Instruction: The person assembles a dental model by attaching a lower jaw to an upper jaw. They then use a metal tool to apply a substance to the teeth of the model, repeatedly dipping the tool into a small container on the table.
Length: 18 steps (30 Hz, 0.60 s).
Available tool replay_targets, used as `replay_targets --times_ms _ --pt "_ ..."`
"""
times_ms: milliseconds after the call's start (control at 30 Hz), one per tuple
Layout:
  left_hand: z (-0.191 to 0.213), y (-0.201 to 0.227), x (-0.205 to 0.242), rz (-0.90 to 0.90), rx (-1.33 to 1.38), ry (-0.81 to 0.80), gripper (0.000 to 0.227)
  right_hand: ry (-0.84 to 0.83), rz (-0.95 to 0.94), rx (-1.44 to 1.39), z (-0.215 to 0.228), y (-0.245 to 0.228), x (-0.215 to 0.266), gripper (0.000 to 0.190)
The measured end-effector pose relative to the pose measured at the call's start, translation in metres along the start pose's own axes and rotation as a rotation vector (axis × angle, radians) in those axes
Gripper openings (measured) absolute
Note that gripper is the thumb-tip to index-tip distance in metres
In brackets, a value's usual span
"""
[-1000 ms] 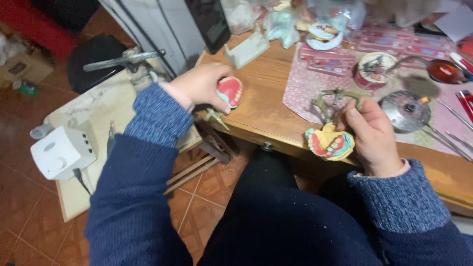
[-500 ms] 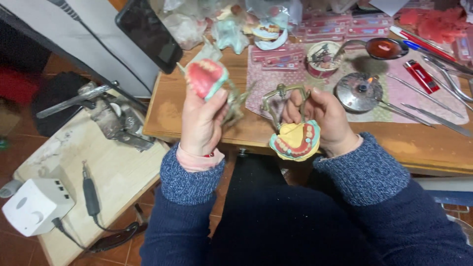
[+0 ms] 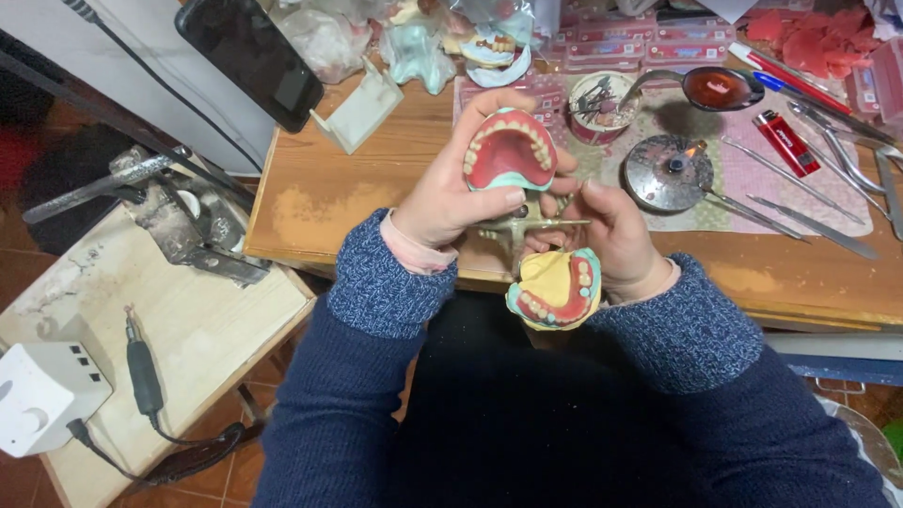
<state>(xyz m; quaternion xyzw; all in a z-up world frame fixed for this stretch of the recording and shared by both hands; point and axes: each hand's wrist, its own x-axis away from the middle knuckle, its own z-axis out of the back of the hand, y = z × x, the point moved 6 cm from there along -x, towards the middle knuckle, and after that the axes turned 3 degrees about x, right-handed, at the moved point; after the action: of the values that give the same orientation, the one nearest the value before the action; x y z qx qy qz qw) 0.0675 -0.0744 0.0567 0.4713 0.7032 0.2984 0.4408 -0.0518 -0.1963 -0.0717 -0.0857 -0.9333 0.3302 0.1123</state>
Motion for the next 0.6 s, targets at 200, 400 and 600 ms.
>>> replay_targets --times_ms 200,400,600 --pt "0.003 -0.014 0.008 -0.074 -0.065 0.013 0.074 -0.152 0.083 0.072 -0.001 -0.003 0.006 0.039" --pt "-0.002 -0.012 0.014 -0.164 -0.082 0.079 0.072 -0.254 0.212 0.310 -0.041 -0.021 0.024 0.053" --pt "-0.008 -0.014 0.023 -0.268 -0.124 0.111 0.069 -0.074 0.187 0.412 -0.025 -0.018 0.016 0.063"
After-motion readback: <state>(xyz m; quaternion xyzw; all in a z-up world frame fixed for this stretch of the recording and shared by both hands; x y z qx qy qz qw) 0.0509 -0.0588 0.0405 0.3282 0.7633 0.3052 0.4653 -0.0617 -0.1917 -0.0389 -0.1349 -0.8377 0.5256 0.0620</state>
